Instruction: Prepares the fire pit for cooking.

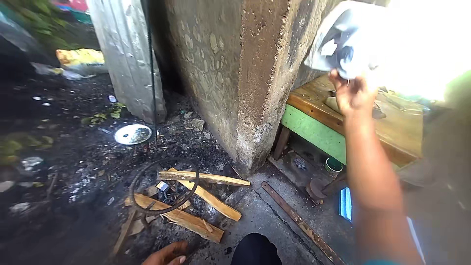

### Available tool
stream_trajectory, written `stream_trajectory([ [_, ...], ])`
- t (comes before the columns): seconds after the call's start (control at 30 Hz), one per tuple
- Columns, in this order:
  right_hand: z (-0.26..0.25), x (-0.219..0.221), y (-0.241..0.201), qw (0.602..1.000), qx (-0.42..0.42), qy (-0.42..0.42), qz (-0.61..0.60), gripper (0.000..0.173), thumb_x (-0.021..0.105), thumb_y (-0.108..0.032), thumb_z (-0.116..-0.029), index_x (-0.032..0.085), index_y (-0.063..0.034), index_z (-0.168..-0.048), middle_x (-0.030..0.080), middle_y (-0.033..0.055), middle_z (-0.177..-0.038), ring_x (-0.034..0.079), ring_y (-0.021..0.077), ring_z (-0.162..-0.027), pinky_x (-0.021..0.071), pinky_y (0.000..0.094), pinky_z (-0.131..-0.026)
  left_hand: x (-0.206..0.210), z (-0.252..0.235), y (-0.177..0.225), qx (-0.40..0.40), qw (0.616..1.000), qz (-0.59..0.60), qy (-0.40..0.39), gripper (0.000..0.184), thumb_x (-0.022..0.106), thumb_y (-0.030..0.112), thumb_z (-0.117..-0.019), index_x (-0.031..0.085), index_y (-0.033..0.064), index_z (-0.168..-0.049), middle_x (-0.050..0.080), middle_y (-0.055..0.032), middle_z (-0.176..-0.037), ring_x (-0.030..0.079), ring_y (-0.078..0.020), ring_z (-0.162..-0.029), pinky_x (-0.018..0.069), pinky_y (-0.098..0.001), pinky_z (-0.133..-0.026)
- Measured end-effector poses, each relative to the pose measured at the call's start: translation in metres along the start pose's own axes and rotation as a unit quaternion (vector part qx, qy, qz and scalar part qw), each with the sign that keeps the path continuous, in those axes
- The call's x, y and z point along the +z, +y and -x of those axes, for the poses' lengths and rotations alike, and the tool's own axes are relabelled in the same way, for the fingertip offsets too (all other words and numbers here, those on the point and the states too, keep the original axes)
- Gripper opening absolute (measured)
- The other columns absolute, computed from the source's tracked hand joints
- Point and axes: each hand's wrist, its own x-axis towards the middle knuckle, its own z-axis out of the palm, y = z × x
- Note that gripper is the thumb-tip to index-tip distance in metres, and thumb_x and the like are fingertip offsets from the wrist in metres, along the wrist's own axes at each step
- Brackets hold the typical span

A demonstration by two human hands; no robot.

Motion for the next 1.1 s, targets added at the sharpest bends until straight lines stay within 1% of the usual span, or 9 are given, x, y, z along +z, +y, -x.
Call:
stream_trajectory([
  [0.13,0.122,0.051,-0.027,0.997,0.007,-0.043,-0.071,0.034,0.073,-0.032,-0.0914,0.062,-0.0210,-0.121,0.072,0.0002,-0.113,0.070,0.0176,-0.100,0.0619,0.0426,-0.083,0.002,0.012,-0.007,0.072,0.991,0.083,0.074,0.050,0.072,0.028,-0.0955,0.060,0.0065,-0.139,0.068,-0.0126,-0.131,0.070,-0.0230,-0.114,0.0556,-0.0438,-0.103],
  [0.23,0.208,0.098,-0.025,0.987,0.104,-0.050,-0.115,0.037,0.082,-0.046,-0.0816,0.072,-0.0301,-0.113,0.076,-0.0061,-0.104,0.073,0.0099,-0.091,0.0638,0.0359,-0.075,0.000,0.022,-0.002,0.120,0.961,0.231,0.093,0.089,0.077,0.052,-0.0811,0.045,0.0084,-0.152,0.065,-0.0120,-0.136,0.067,-0.0269,-0.118,0.0569,-0.0454,-0.099],
  [0.3,0.252,0.134,-0.008,0.970,0.189,-0.079,-0.131,0.036,0.085,-0.042,-0.0779,0.076,-0.0294,-0.110,0.077,-0.0067,-0.101,0.073,0.0076,-0.090,0.0633,0.0337,-0.079,-0.007,0.034,0.008,0.182,0.917,0.348,0.069,0.118,0.079,0.074,-0.0684,0.032,0.0152,-0.159,0.062,-0.0105,-0.142,0.065,-0.0302,-0.122,0.0578,-0.0494,-0.097],
  [0.47,0.311,0.241,0.049,0.875,0.366,-0.276,-0.155,0.015,0.079,-0.030,-0.0849,0.079,-0.0282,-0.099,0.076,-0.0101,-0.095,0.070,0.0010,-0.086,0.0594,0.0267,-0.080,-0.033,0.058,-0.005,0.230,0.839,0.477,0.127,0.123,0.074,0.082,-0.0670,0.024,0.0208,-0.161,0.062,-0.0053,-0.140,0.062,-0.0261,-0.127,0.0550,-0.0498,-0.102],
  [0.53,0.322,0.277,0.069,0.841,0.423,-0.317,-0.116,0.014,0.076,-0.022,-0.0831,0.077,-0.0224,-0.096,0.076,-0.0085,-0.092,0.070,0.0015,-0.084,0.0594,0.0270,-0.077,-0.035,0.070,-0.015,0.196,0.811,0.524,0.173,0.091,0.080,0.059,-0.0781,0.038,0.0211,-0.149,0.067,-0.0002,-0.127,0.067,-0.0168,-0.114,0.0583,-0.0403,-0.094],
  [0.57,0.325,0.292,0.078,0.831,0.436,-0.335,-0.083,0.015,0.071,-0.014,-0.0847,0.074,-0.0173,-0.099,0.076,-0.0065,-0.093,0.069,0.0023,-0.085,0.0593,0.0277,-0.079,-0.037,0.077,-0.017,0.182,0.790,0.550,0.201,0.059,0.074,0.035,-0.0879,0.048,0.0178,-0.138,0.071,-0.0007,-0.116,0.070,-0.0147,-0.103,0.0605,-0.0375,-0.088],
  [0.63,0.327,0.319,0.093,0.837,0.415,-0.357,-0.019,0.023,0.066,-0.001,-0.0885,0.067,-0.0050,-0.111,0.072,-0.0003,-0.103,0.068,0.0052,-0.093,0.0587,0.0295,-0.086,-0.044,0.090,-0.019,0.147,0.767,0.573,0.251,0.033,0.063,0.010,-0.0986,0.053,0.0106,-0.130,0.072,-0.0042,-0.107,0.072,-0.0149,-0.093,0.0623,-0.0362,-0.083],
  [0.83,0.344,0.354,0.116,0.893,0.296,-0.340,0.002,0.014,0.067,0.005,-0.0838,0.068,-0.0009,-0.096,0.060,0.0083,-0.119,0.060,0.0134,-0.105,0.0566,0.0294,-0.086,-0.063,0.105,-0.038,0.082,0.754,0.527,0.383,0.035,0.070,0.011,-0.0956,0.058,0.0045,-0.127,0.073,-0.0058,-0.104,0.073,-0.0142,-0.088,0.0621,-0.0350,-0.081],
  [1.1,0.364,0.346,0.117,0.873,0.297,-0.386,0.031,0.039,0.076,0.006,-0.0811,0.069,0.0022,-0.119,0.062,0.0139,-0.134,0.063,0.0173,-0.115,0.0559,0.0365,-0.098,-0.063,0.087,-0.027,0.050,0.835,0.388,0.387,0.032,0.080,0.003,-0.0856,0.066,-0.0029,-0.114,0.075,-0.0103,-0.101,0.073,-0.0140,-0.090,0.0614,-0.0355,-0.086],
])
